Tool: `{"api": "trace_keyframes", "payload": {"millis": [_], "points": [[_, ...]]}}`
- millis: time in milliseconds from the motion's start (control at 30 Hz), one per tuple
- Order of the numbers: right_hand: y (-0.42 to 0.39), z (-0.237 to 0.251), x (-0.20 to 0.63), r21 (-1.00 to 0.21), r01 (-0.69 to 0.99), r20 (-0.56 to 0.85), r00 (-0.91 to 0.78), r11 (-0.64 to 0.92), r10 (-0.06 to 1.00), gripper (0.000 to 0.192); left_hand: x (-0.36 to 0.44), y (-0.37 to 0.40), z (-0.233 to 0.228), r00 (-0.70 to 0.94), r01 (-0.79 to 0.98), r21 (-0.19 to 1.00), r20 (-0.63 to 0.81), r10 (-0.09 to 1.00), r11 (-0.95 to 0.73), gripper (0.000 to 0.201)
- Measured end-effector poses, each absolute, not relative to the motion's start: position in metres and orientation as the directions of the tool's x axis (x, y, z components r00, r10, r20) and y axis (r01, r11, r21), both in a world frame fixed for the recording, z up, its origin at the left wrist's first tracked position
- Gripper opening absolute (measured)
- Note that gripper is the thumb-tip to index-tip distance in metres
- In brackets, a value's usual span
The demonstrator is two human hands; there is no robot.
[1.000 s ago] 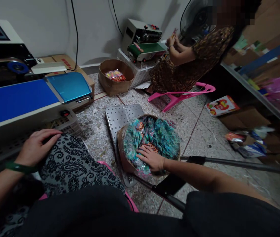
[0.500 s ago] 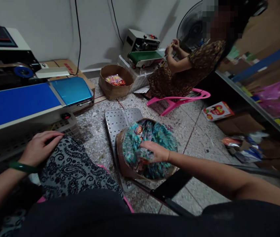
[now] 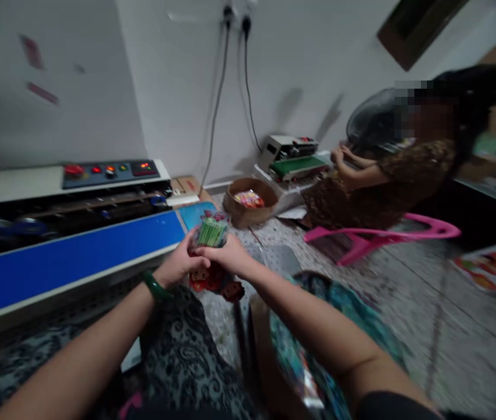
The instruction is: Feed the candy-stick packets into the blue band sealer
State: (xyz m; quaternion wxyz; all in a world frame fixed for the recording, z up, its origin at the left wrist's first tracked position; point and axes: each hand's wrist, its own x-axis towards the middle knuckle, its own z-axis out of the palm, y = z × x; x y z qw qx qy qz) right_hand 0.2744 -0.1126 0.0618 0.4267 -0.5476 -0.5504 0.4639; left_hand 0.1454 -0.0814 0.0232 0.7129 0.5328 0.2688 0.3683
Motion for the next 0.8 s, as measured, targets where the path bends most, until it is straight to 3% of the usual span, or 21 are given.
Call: {"api": "trace_keyframes", "payload": {"millis": [233, 467, 600, 800], "points": [[-0.031, 0.033, 0.198, -0.99, 0.138, 0.004, -0.149, 0.024, 0.989, 0.039, 0.078, -0.032, 0.014, 0.434, -0.282, 0.942, -0.042, 0.9, 0.18, 0.064], [-0.013, 0.028, 0.154, -0.999, -0.036, -0.016, -0.21, -0.024, 0.978, 0.07, 0.025, -0.008, 0.003, 0.24, -0.399, 0.87, -0.205, 0.949, 0.289, 0.038], [-0.011, 0.022, 0.151, -0.998, -0.059, -0.008, -0.213, -0.021, 0.977, 0.069, 0.001, -0.001, 0.002, 0.154, -0.436, 0.846, -0.265, 0.952, 0.307, 0.028], [-0.004, 0.011, 0.151, -0.969, -0.14, -0.171, -0.217, -0.204, 0.961, 0.055, -0.015, 0.001, 0.01, 0.107, -0.493, 0.821, -0.27, 0.957, 0.287, 0.029]]}}
